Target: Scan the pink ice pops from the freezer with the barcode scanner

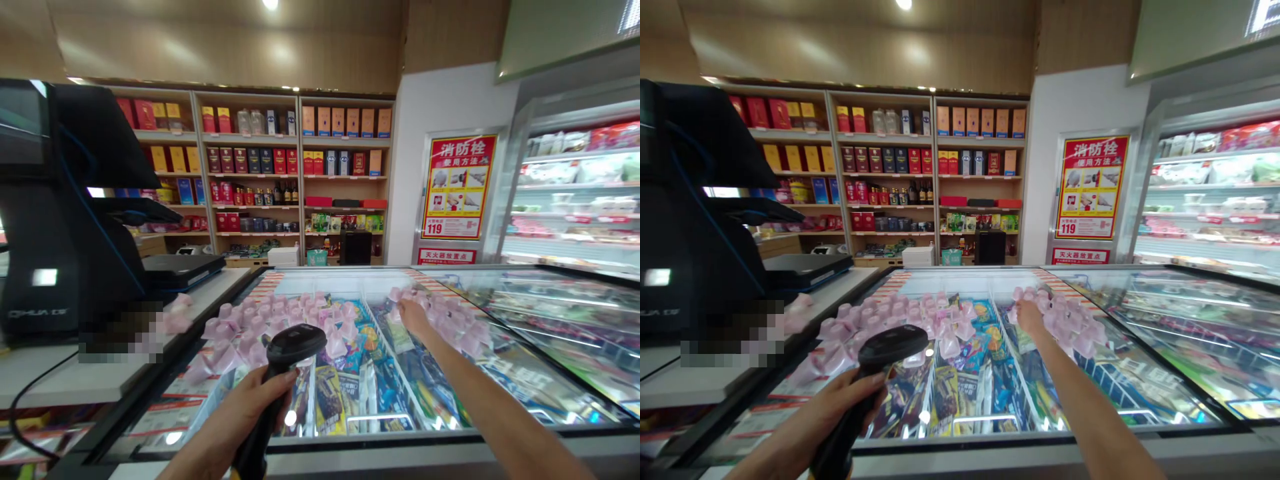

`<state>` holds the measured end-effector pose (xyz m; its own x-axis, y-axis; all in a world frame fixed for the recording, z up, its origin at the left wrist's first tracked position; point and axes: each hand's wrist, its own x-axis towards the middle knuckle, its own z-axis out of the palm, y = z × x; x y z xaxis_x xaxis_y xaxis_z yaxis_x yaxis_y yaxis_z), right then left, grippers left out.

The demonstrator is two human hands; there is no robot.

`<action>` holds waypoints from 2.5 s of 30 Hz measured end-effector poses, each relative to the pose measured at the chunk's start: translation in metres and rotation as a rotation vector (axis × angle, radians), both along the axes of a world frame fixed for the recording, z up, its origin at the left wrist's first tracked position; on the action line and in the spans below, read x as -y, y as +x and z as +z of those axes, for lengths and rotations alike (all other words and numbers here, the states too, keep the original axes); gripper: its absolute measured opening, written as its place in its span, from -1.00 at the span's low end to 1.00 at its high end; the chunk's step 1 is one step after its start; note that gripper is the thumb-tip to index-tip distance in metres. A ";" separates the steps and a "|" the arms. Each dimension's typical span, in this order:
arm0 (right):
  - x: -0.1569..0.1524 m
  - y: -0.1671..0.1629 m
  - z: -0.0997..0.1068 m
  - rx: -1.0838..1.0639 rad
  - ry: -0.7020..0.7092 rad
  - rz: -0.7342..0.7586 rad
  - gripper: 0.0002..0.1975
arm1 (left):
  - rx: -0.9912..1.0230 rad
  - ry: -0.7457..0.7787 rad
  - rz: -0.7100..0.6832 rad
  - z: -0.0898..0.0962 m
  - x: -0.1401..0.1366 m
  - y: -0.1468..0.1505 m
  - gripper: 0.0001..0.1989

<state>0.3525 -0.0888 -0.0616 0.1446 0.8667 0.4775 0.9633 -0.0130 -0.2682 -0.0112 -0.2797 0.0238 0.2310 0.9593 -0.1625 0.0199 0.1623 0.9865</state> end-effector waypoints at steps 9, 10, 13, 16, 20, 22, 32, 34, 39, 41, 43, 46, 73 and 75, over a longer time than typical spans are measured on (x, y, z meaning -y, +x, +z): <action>0.026 -0.044 -0.003 -0.056 -0.041 -0.041 -0.80 | -0.007 0.043 -0.016 0.005 0.022 -0.001 -0.70; 0.027 -0.048 -0.003 -0.085 -0.028 -0.053 -0.76 | -0.005 0.047 -0.016 0.006 0.024 -0.002 -0.70; 0.028 -0.060 -0.003 -0.133 0.026 0.071 -0.63 | 0.010 0.047 -0.008 0.009 0.029 -0.003 -0.70; 0.028 -0.070 -0.003 -0.228 0.050 0.199 -0.72 | 0.014 0.042 -0.003 0.011 0.034 -0.005 -0.70; 0.035 -0.077 0.005 -0.719 0.084 0.185 -0.84 | 0.004 0.041 -0.015 0.012 0.038 -0.009 -0.71; 0.041 -0.079 0.011 -1.000 0.062 0.255 -0.84 | 0.007 0.058 -0.056 0.012 0.040 -0.010 -0.72; 0.064 -0.105 0.032 -1.643 -0.060 0.546 -0.82 | 0.009 0.074 -0.217 0.011 0.039 -0.008 -0.73; 0.064 -0.105 0.028 -1.490 -0.034 0.487 -0.81 | 0.017 0.073 -0.208 0.011 0.038 -0.010 -0.73; 0.064 -0.109 0.006 -0.697 0.101 0.314 -0.77 | 0.017 0.059 -0.113 0.005 0.031 -0.015 -0.73; 0.065 -0.121 -0.003 -0.483 0.094 0.333 -0.75 | 0.014 0.050 -0.094 0.002 0.027 -0.015 -0.74; 0.065 -0.137 -0.008 -0.388 0.066 0.366 -0.73 | 0.021 0.043 -0.076 -0.001 0.023 -0.013 -0.73; 0.057 -0.149 -0.008 -0.383 0.043 0.440 -0.72 | 0.049 0.017 -0.036 -0.001 0.016 -0.007 -0.73; 0.045 -0.073 0.019 -1.417 -0.038 0.512 -0.82 | 0.013 -0.003 -0.146 0.000 0.014 0.007 -0.72; 0.053 -0.087 0.022 -1.502 -0.068 0.574 -0.81 | 0.023 0.026 -0.139 0.002 0.018 0.007 -0.73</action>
